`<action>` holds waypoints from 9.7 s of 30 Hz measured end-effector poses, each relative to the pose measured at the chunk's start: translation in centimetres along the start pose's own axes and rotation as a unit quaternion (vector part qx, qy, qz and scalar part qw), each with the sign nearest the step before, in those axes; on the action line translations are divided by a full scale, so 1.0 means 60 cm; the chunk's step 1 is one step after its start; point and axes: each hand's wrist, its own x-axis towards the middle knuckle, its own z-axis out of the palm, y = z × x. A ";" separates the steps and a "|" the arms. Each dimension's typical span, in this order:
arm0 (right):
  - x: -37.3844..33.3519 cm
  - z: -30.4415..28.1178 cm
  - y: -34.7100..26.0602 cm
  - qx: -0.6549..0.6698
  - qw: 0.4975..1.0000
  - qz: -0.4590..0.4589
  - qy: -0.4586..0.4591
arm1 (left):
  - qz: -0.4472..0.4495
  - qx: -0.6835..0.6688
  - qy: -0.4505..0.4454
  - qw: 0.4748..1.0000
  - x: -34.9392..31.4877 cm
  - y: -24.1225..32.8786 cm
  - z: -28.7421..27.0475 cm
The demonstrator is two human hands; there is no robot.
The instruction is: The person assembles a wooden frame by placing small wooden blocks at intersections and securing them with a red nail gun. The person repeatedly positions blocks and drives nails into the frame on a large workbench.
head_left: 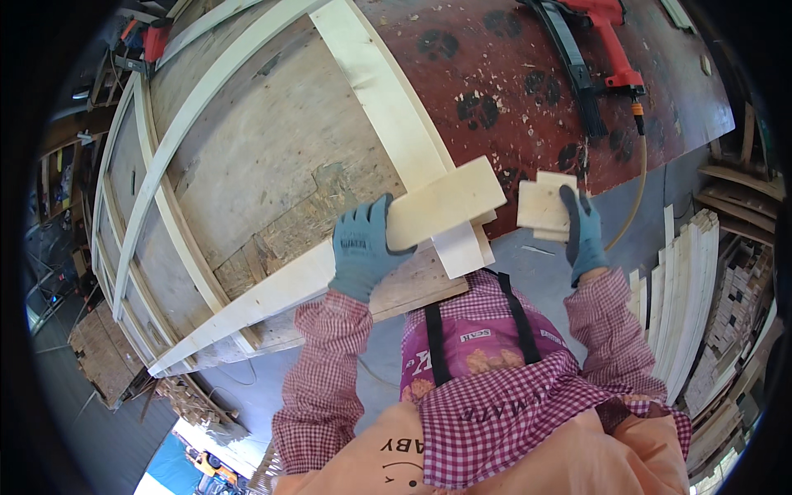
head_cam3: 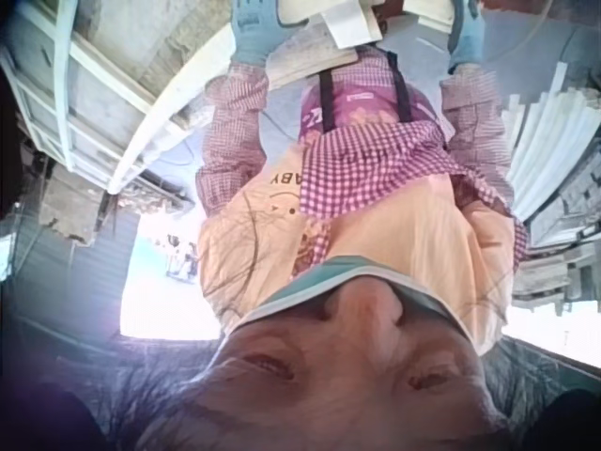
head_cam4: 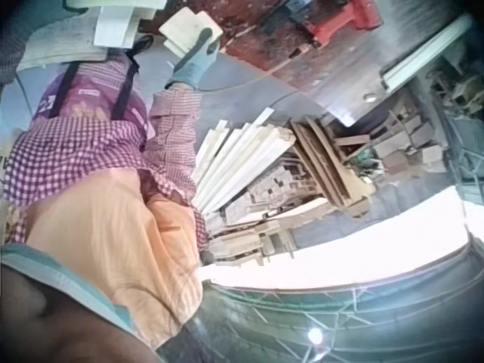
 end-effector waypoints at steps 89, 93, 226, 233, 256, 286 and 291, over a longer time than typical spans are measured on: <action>0.074 0.017 -0.024 -0.525 0.770 -0.335 0.137 | -0.039 0.047 -0.073 0.996 -0.029 0.028 0.056; 0.080 0.048 -0.032 -0.596 0.747 -0.272 0.117 | -0.014 0.065 -0.041 0.997 -0.012 0.071 0.041; 0.035 0.110 0.020 -0.253 0.956 -0.103 -0.111 | -0.027 0.002 -0.053 0.998 0.035 0.086 0.094; 0.026 0.110 0.004 -0.289 0.941 -0.098 -0.148 | -0.037 0.014 -0.065 0.997 0.037 0.093 0.084; 0.024 0.112 0.002 -0.256 0.948 -0.089 -0.167 | -0.042 -0.009 -0.064 0.997 0.029 0.078 0.081; 0.060 0.090 0.032 -0.223 0.956 -0.105 -0.161 | -0.047 0.008 -0.085 0.995 0.028 0.075 0.083; 0.075 0.081 0.056 -0.284 0.931 -0.189 -0.128 | -0.052 0.007 -0.083 0.995 0.030 0.077 0.081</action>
